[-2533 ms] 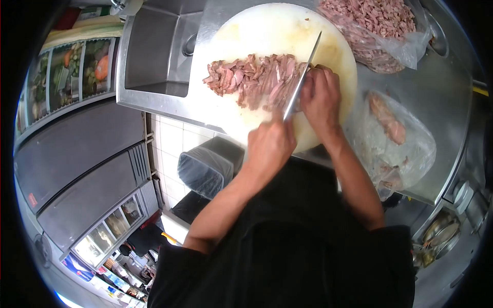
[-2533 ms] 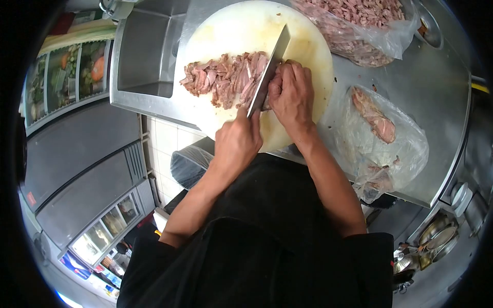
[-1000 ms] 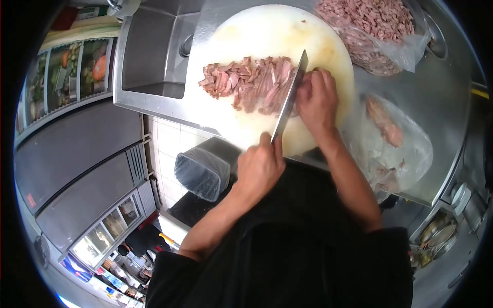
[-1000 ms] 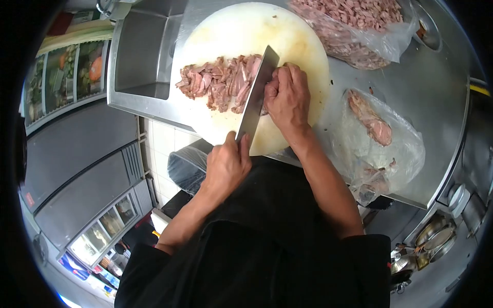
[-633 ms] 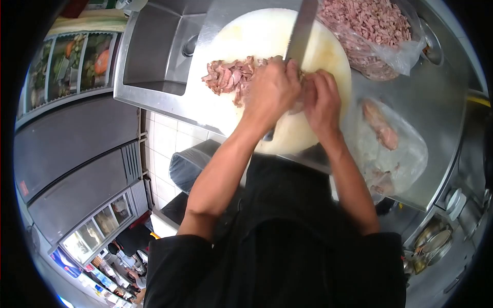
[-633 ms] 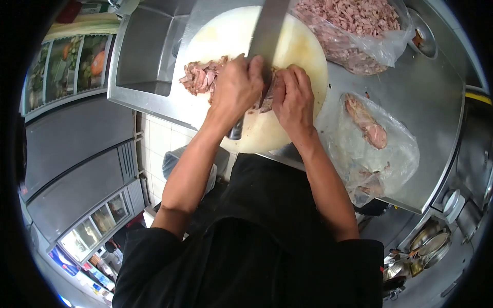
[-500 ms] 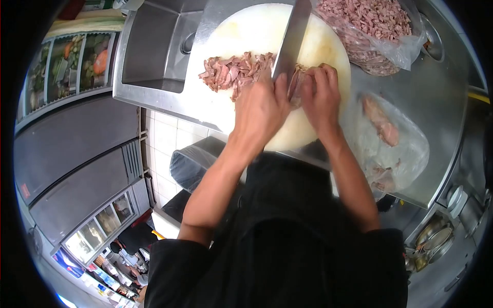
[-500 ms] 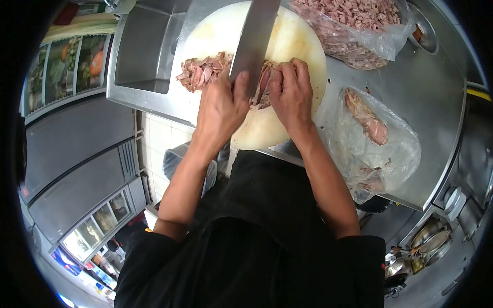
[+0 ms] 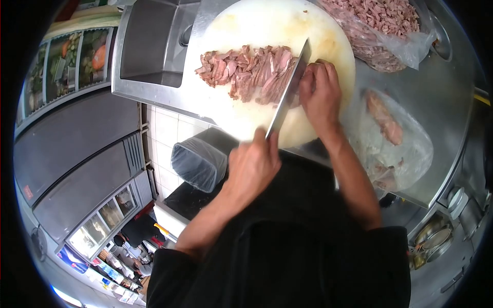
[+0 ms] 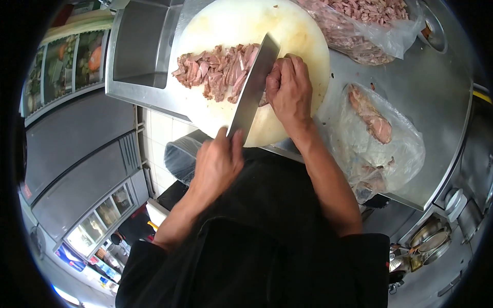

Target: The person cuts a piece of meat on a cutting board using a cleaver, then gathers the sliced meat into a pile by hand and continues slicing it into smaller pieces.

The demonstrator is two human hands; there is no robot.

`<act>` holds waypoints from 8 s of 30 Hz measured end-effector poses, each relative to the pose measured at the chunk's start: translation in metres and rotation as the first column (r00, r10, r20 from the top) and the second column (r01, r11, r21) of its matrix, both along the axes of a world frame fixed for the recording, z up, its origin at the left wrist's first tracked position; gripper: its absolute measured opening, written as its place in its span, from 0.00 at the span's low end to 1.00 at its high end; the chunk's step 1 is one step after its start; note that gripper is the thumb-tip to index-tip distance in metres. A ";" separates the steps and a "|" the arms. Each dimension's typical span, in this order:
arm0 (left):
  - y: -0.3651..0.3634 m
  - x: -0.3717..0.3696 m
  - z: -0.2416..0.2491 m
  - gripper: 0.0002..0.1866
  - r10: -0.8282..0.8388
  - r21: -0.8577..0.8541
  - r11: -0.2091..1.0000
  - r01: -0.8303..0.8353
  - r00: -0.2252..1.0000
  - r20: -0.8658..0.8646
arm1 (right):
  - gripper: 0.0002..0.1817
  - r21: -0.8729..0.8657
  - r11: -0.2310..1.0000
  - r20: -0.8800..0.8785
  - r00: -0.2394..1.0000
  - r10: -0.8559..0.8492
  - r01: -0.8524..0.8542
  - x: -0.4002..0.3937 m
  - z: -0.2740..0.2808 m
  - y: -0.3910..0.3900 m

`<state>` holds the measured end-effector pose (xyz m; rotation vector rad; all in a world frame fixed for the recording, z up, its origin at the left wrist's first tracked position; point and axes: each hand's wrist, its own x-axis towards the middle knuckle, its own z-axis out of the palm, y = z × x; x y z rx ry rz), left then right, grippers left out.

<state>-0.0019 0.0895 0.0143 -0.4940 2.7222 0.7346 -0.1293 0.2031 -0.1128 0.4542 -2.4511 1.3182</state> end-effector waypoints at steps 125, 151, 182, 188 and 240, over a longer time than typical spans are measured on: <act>-0.152 0.064 0.006 0.27 0.718 0.603 0.534 -0.593 0.695 0.047 | 0.26 0.262 0.913 0.254 0.935 0.248 -0.314 -0.006 0.028 -0.014; -0.184 0.074 -0.014 0.23 0.609 0.679 0.547 -0.489 0.789 0.078 | 0.44 0.297 0.952 0.220 0.965 -0.144 0.075 0.024 0.017 -0.120; -0.004 0.012 0.021 0.19 0.045 0.047 0.998 -0.041 0.996 -0.077 | 0.17 -0.140 0.926 0.187 0.909 0.373 -0.351 0.006 0.019 0.042; -0.004 0.004 0.015 0.18 -0.030 0.021 0.999 0.031 0.997 -0.071 | 0.18 -0.105 0.940 0.151 0.929 0.339 -0.326 0.006 0.019 0.040; -0.001 -0.005 0.017 0.16 -0.004 0.068 0.998 0.009 0.996 -0.085 | 0.12 -0.105 0.946 0.112 0.941 0.319 -0.308 0.018 0.023 0.034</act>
